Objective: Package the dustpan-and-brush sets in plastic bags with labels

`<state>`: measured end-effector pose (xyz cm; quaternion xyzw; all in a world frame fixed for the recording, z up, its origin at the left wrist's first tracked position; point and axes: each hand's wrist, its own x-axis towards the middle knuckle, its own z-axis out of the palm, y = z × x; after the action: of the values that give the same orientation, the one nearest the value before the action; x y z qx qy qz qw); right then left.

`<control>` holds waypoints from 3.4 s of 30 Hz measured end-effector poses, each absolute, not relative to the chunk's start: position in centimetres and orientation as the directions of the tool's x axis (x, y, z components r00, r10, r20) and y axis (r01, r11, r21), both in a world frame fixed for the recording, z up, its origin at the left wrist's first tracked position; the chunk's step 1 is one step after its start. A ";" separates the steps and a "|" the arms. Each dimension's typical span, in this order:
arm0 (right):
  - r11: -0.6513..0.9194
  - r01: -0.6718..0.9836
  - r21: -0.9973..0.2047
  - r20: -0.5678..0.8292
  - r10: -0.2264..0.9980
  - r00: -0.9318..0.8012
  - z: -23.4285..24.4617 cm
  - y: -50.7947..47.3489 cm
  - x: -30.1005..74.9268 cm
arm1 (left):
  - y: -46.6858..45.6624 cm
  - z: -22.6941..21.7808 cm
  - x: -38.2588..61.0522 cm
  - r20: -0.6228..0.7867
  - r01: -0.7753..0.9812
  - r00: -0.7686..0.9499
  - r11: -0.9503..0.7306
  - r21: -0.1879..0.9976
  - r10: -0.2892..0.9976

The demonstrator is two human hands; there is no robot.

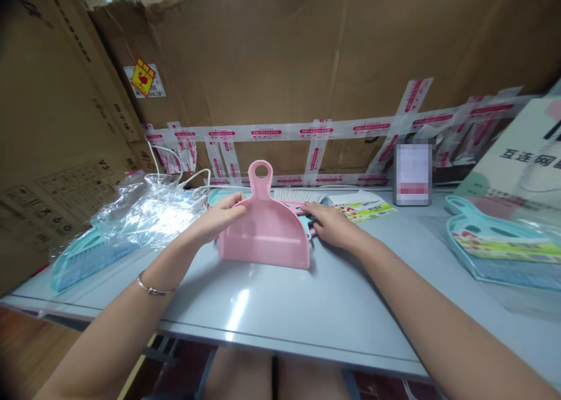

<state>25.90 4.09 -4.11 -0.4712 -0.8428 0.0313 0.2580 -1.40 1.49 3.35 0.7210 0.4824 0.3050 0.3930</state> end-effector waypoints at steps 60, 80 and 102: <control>0.559 0.612 -0.560 0.730 0.682 0.046 -1.5 -1.6 17.2 | 1.0 3.0 -0.5 0.219 0.246 0.468 -0.364 0.899 0.856; 0.424 0.425 -0.800 0.406 0.903 -0.138 0.0 -3.1 17.0 | 0.6 3.5 -0.5 0.152 0.266 0.504 -0.320 0.909 0.851; 0.251 0.263 -0.932 0.227 0.967 -0.119 -1.0 -2.3 17.6 | 1.4 3.7 -2.0 -0.018 0.410 0.571 -0.266 0.872 0.821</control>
<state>17.58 -2.26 -0.99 -0.4779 -0.6432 0.3822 0.4603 -2.00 1.41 3.67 0.7626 0.4037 0.2273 0.4515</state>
